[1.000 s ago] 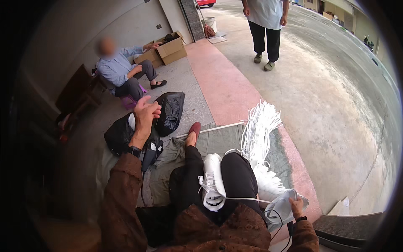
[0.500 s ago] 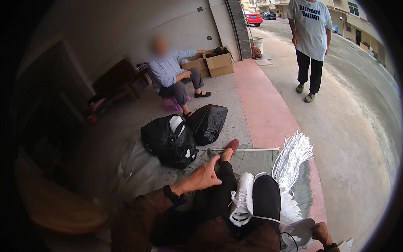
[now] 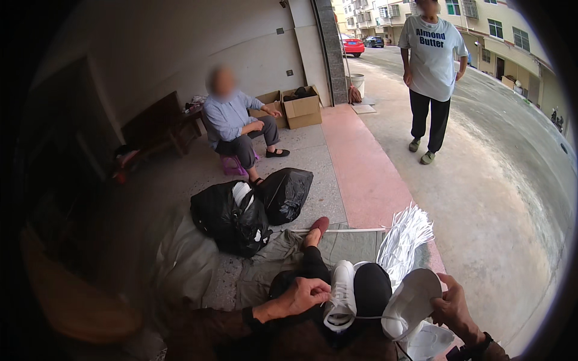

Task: Lacing a white shoe component by hand.

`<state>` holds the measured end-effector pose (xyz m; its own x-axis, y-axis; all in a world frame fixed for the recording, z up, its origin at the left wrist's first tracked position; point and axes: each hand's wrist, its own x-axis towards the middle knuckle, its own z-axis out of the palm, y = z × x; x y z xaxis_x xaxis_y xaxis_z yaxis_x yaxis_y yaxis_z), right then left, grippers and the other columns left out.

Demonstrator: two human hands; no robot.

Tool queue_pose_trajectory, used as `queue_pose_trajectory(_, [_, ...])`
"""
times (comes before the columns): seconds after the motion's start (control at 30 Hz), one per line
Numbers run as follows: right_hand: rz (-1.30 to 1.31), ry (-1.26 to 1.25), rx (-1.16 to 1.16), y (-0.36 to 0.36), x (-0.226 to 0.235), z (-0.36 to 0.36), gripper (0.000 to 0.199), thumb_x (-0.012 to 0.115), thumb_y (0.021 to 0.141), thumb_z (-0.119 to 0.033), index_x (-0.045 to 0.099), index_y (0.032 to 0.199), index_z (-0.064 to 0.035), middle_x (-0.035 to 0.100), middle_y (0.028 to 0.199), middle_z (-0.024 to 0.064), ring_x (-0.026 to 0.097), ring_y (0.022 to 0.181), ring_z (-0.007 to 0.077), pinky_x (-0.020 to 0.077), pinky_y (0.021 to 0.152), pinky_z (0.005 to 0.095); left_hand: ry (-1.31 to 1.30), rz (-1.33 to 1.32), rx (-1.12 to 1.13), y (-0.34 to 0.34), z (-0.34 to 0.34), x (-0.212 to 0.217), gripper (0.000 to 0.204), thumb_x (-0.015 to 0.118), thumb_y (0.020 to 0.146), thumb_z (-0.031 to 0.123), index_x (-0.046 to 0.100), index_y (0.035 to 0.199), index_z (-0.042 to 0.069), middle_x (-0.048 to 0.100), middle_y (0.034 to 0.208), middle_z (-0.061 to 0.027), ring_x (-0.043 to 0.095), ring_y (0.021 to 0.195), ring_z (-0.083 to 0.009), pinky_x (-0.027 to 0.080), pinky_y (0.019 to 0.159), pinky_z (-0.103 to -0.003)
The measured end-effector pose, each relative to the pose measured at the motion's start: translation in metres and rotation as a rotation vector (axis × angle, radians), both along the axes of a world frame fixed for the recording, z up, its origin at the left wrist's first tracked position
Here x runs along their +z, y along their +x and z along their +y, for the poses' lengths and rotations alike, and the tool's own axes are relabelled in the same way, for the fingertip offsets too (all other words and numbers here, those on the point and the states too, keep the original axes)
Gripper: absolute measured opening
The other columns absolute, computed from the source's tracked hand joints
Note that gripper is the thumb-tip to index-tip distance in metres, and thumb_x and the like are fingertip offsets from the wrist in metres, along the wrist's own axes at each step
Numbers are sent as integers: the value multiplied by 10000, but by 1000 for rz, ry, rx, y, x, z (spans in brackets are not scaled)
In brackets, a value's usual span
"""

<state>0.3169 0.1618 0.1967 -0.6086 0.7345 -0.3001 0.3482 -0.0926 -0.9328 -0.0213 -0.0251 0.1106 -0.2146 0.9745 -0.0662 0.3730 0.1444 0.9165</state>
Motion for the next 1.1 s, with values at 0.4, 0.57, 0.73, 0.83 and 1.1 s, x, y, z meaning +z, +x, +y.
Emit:
queue_pose_trajectory(0.4, [121,425,612,-125,-13,-78,647,728,839,-119,358,1348,34,693,827,167,695,679,314,563,642,384,142,-717,366,134,-23,-54,503,716,879,209,535,1272,-48,648,1164,-158,641,1035,-242,502,893,-339])
queue_pose_trajectory(0.57, [67,707,461,-80,-94,-65,796,825,735,-149,371,1371,5,500,1164,218,607,1026,338,539,841,397,136,-1197,571,52,-46,-116,467,730,855,91,562,1252,-88,648,1197,-168,635,1068,-305,507,932,-455])
queue_pose_trajectory(0.73, [-214,574,449,-72,-143,-82,860,824,681,-218,363,1358,41,491,1179,264,540,1096,425,487,916,462,60,-1270,603,51,-42,-123,478,790,815,122,591,1181,-111,664,1058,-133,622,956,-258,490,888,-440])
queue_pose_trajectory(0.83, [-384,688,559,-67,-153,-71,590,822,737,-236,557,1193,28,637,976,215,648,945,395,533,846,436,10,-1307,628,56,-51,-121,474,790,812,103,590,1182,-118,664,1062,-131,619,965,-252,487,899,-427])
queue_pose_trajectory(1.1, [-322,197,552,-60,-108,-62,305,821,739,-265,696,849,-9,717,809,160,724,808,272,554,678,366,-77,-1487,543,66,-63,-128,505,730,853,46,523,1302,-56,628,1202,-137,598,1071,-268,471,961,-418])
